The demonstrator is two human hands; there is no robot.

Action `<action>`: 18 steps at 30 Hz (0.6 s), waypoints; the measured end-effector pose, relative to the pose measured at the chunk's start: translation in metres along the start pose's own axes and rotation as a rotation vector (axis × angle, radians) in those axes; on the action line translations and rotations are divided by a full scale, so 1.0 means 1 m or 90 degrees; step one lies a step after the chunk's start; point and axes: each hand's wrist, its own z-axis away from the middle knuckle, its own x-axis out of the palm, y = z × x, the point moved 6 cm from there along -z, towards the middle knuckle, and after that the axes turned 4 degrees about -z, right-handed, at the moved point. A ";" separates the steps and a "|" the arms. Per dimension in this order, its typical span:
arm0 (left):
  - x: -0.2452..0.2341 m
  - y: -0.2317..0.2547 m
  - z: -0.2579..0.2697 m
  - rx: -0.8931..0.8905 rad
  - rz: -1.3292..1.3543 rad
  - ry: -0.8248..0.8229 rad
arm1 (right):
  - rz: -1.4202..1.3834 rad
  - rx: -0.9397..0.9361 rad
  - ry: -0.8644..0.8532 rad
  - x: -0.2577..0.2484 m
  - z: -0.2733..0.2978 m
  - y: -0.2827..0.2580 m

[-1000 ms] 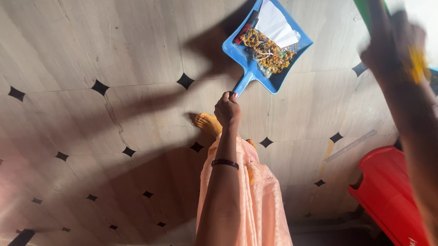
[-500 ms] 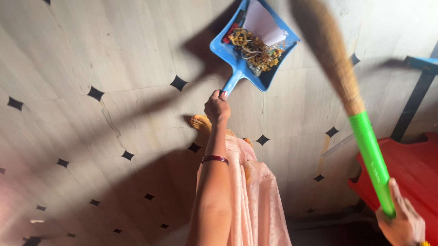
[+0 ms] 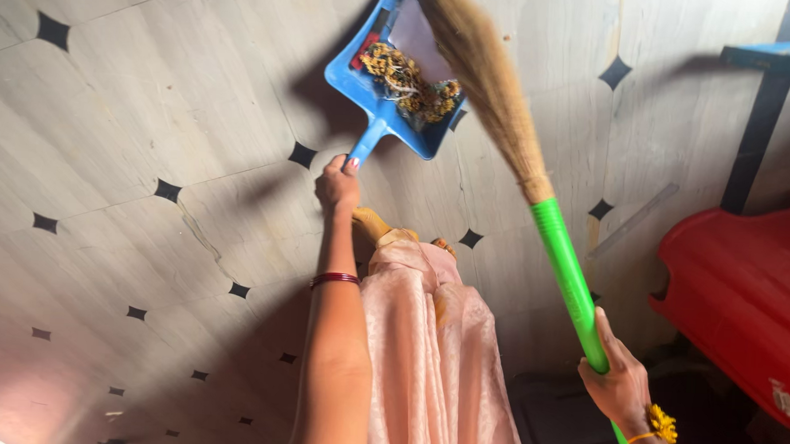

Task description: The person sweeps debris and a piece of paper into a dustpan using a broom and then walks while carrying them.

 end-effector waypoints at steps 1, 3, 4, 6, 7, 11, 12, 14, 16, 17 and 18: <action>-0.003 -0.003 0.000 0.002 -0.005 -0.003 | -0.024 0.019 0.035 0.000 0.005 0.004; -0.009 -0.007 -0.001 0.017 0.006 0.023 | -0.051 0.042 0.071 0.002 0.005 0.009; -0.011 -0.009 -0.001 0.019 0.002 0.021 | -0.023 0.086 0.072 0.006 -0.004 0.016; -0.015 -0.013 0.000 0.038 -0.013 0.017 | 0.003 0.134 0.070 0.018 -0.020 0.022; -0.016 -0.014 0.000 0.037 -0.017 0.017 | 0.009 0.181 0.031 0.029 -0.027 0.026; -0.020 -0.016 -0.001 0.035 -0.034 0.017 | -0.045 0.044 0.030 0.054 -0.008 0.006; -0.020 -0.016 -0.001 0.033 -0.042 0.010 | -0.045 0.046 0.031 0.055 0.007 0.003; -0.022 -0.012 -0.001 0.038 -0.035 0.020 | -0.023 0.147 -0.057 0.061 0.029 0.008; -0.023 -0.013 -0.001 0.040 -0.030 0.028 | -0.070 0.039 0.014 0.040 0.037 -0.001; -0.024 -0.013 -0.002 0.041 -0.044 0.023 | -0.117 -0.069 0.084 0.024 0.040 -0.011; -0.024 -0.012 -0.004 0.042 -0.057 0.018 | -0.097 -0.070 0.119 0.012 0.033 -0.009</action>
